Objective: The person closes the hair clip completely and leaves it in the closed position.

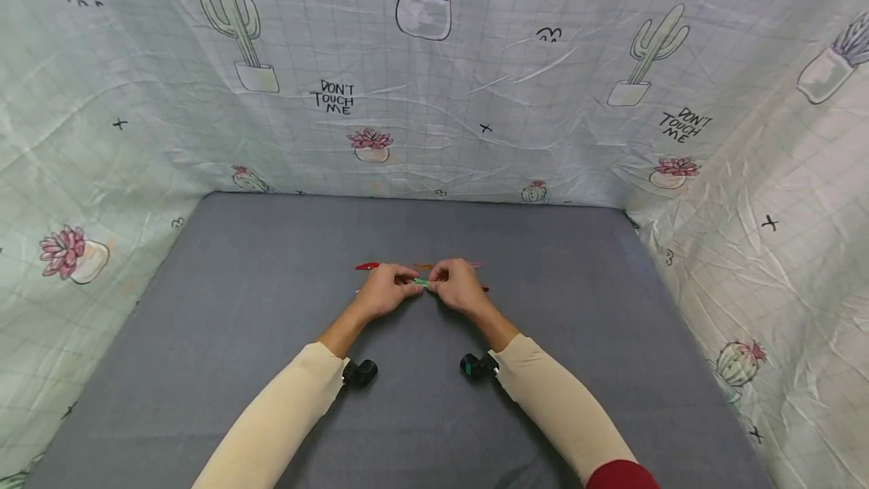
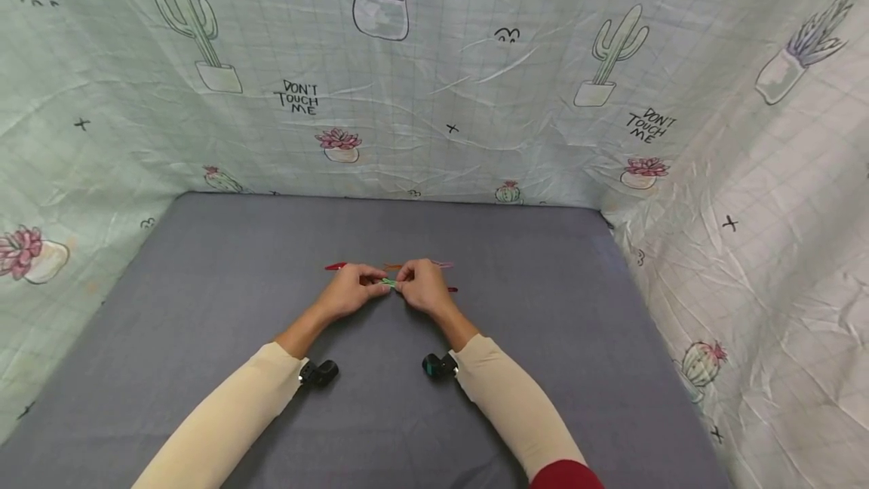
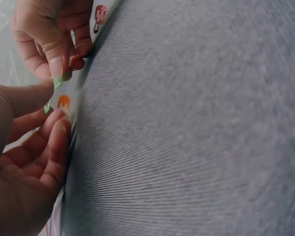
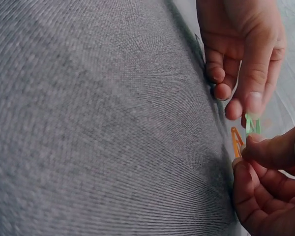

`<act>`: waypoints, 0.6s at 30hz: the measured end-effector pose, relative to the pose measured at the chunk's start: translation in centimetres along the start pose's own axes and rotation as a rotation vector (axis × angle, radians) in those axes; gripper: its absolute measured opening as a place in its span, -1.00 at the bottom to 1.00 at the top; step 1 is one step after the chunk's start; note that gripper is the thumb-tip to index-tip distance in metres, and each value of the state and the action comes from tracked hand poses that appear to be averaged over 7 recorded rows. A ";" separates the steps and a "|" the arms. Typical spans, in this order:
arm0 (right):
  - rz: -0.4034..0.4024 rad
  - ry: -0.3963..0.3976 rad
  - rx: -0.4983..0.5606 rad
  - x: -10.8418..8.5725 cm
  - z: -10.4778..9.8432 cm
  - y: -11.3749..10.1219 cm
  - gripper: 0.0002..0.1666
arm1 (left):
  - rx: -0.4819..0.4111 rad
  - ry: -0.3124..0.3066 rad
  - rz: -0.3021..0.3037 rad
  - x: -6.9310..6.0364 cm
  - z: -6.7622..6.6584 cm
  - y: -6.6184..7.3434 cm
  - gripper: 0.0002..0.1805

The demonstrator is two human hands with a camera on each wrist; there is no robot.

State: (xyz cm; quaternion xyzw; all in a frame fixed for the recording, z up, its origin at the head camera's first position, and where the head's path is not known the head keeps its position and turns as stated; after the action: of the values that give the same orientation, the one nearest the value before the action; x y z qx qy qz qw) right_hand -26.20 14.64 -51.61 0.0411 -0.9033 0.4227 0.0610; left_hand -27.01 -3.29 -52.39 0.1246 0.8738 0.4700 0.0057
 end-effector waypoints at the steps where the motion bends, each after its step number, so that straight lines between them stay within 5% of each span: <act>1: -0.004 0.001 0.003 0.0 0.0 0.0 -0.92 | -0.009 -0.003 0.001 0.0 -0.1 0.0 -0.65; 18: -0.077 0.112 0.134 -0.1 -1.6 -1.5 -0.94 | -0.164 0.039 0.030 0.3 -1.9 1.8 -0.67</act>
State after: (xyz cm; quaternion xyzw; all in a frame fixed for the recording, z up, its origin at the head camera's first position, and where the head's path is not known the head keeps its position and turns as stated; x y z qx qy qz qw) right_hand -25.76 14.91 -49.42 0.0561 -0.8659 0.4811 0.1249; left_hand -27.10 -3.83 -49.78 0.1274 0.8305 0.5422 -0.0081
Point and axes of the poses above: each hand's wrist, its own x-axis towards the middle knuckle, its own z-axis out of the palm, y = z × x, the point moved 2 cm from there along x, towards the middle knuckle, and after that the axes turned 9 degrees about y, right-handed, at the moved point
